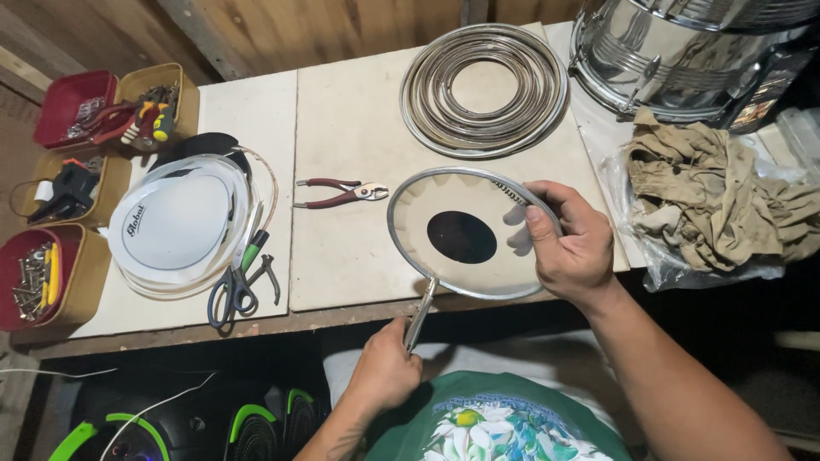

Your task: Repairing a drum head using pliers and a tensioning tool on a workbench

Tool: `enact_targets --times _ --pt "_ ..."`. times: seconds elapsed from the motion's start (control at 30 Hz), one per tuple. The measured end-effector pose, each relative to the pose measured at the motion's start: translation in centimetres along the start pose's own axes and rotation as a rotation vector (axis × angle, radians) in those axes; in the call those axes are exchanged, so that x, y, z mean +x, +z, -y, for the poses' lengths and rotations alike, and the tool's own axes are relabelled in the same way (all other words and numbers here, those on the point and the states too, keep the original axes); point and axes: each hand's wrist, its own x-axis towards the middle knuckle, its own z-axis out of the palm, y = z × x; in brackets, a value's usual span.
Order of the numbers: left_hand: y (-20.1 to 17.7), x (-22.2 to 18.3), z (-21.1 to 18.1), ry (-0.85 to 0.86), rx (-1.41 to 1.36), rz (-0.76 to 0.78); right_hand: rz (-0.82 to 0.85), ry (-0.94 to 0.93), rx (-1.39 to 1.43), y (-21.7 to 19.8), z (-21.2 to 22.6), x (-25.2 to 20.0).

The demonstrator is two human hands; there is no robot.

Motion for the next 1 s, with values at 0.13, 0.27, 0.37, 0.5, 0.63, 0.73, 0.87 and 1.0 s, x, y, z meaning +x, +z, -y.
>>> enact_targets --times 0.13,0.27,0.37,0.5,0.63,0.73,0.87,1.0 --pt "0.1 0.1 0.0 -0.023 0.011 0.017 0.009 0.002 -0.008 0.0 0.3 0.0" --pt "0.2 0.5 0.1 0.024 -0.019 -0.019 0.001 -0.023 -0.019 0.2 0.1 0.1" --pt "0.5 0.9 0.3 0.038 -0.038 0.02 0.015 -0.093 -0.12 0.4 -0.1 0.5" --pt "-0.5 1.0 -0.4 -0.171 -0.21 0.1 -0.112 0.243 -0.208 0.3 -1.0 1.5" --pt "-3.4 1.1 -2.1 -0.423 -0.881 0.098 -0.223 0.282 -0.188 -1.2 -4.5 2.2" --pt "-1.7 5.9 3.7 -0.307 -0.839 0.085 -0.254 0.151 -0.096 -2.2 -5.8 1.8" --pt "-4.6 7.5 3.9 -0.253 -0.467 0.002 -0.267 0.166 -0.086 -3.7 -8.1 1.2" --pt "-7.7 5.3 2.8 -0.184 -0.03 -0.084 -0.281 0.246 -0.04 -5.4 -10.6 0.4"
